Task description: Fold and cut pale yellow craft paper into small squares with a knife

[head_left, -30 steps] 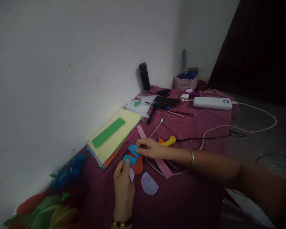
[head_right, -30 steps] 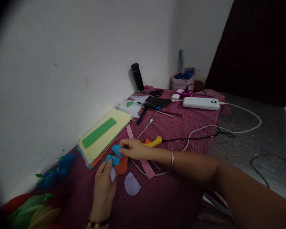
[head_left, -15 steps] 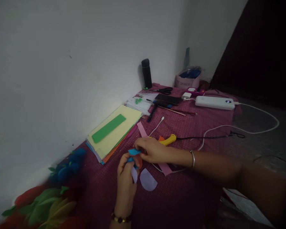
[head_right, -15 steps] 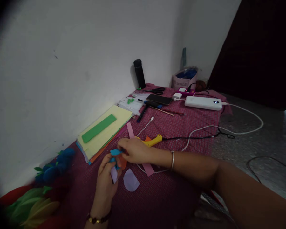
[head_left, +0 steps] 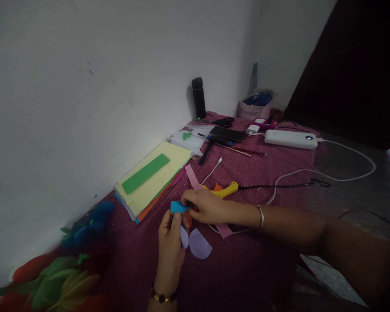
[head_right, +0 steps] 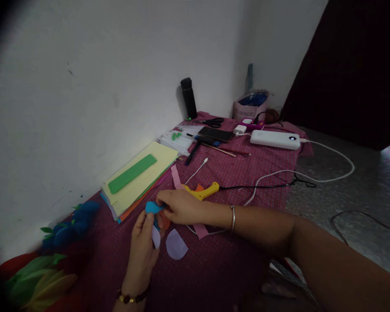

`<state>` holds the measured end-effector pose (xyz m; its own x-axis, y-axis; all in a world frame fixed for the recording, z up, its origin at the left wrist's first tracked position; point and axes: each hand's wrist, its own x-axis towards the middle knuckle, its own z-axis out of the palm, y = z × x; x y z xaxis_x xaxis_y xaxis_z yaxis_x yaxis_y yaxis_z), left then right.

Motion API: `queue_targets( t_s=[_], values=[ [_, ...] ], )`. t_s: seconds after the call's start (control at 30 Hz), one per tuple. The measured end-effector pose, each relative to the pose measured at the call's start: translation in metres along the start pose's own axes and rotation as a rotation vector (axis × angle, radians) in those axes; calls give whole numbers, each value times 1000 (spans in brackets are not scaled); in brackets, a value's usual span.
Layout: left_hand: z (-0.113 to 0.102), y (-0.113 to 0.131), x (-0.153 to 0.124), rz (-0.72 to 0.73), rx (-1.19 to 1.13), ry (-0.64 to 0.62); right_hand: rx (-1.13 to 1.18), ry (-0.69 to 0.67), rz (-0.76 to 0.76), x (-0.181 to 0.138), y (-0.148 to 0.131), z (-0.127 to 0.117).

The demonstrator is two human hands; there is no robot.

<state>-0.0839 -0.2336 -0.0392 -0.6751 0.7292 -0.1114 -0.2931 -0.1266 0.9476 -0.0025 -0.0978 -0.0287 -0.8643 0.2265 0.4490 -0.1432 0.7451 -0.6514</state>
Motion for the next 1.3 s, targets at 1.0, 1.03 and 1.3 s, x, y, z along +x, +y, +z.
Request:
queue_targets(
  t_s=[1.0, 1.03, 1.3],
  values=[
    [-10, 6, 2, -95, -140, 53, 730, -293, 145, 7, 12, -2],
    [-10, 6, 2, -86, -134, 46, 719, -290, 140, 7, 11, -3],
    [-12, 2, 3, -25, 10, -39, 651, -280, 83, 6, 5, -8]
  ],
)
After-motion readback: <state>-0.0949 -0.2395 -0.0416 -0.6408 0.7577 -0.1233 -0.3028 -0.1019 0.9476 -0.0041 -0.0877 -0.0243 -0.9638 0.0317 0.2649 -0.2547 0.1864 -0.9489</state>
